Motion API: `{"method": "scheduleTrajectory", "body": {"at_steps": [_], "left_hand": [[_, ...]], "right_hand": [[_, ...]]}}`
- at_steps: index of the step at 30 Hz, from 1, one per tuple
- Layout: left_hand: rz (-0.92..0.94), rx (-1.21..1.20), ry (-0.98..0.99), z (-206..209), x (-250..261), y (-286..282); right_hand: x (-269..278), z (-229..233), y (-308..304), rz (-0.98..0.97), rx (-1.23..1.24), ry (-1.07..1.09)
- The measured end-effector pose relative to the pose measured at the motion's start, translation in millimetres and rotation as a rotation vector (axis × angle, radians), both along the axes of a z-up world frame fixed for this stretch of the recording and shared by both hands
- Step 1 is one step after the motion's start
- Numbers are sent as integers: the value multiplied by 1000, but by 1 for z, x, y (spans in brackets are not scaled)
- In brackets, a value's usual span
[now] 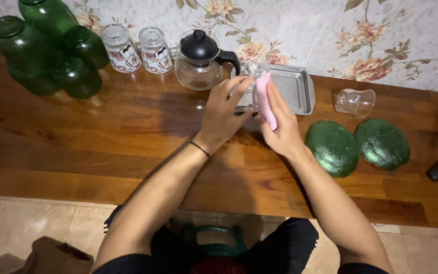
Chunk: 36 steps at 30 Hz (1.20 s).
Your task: The person wipes several green glass bottles and clear glass mugs with a pink cloth on a wooden table. They handle each item individually, wiping the exterior surfaces and then placing them aside.
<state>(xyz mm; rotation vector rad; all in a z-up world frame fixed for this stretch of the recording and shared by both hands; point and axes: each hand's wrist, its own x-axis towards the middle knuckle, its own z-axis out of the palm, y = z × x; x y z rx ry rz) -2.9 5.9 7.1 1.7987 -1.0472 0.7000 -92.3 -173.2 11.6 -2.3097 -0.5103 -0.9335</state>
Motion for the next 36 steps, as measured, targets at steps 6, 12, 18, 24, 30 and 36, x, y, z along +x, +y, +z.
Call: {"method": "scheduleTrajectory", "body": {"at_steps": [6, 12, 18, 24, 30, 36], "left_hand": [[32, -24, 15, -18, 6, -5], [6, -22, 1, -5, 4, -1], [18, -46, 35, -4, 11, -3], [12, -10, -9, -9, 11, -12], [3, -19, -54, -13, 13, -15], [-85, -81, 48, -19, 10, -16]], "right_hand": [[-3, -20, 19, 78, 27, 57], [1, -3, 11, -91, -101, -38], [-1, -8, 18, 36, 118, 244], [1, 6, -2, -30, 82, 100], [6, 1, -4, 0, 41, -43], [1, -4, -11, -65, 71, -69]]}}
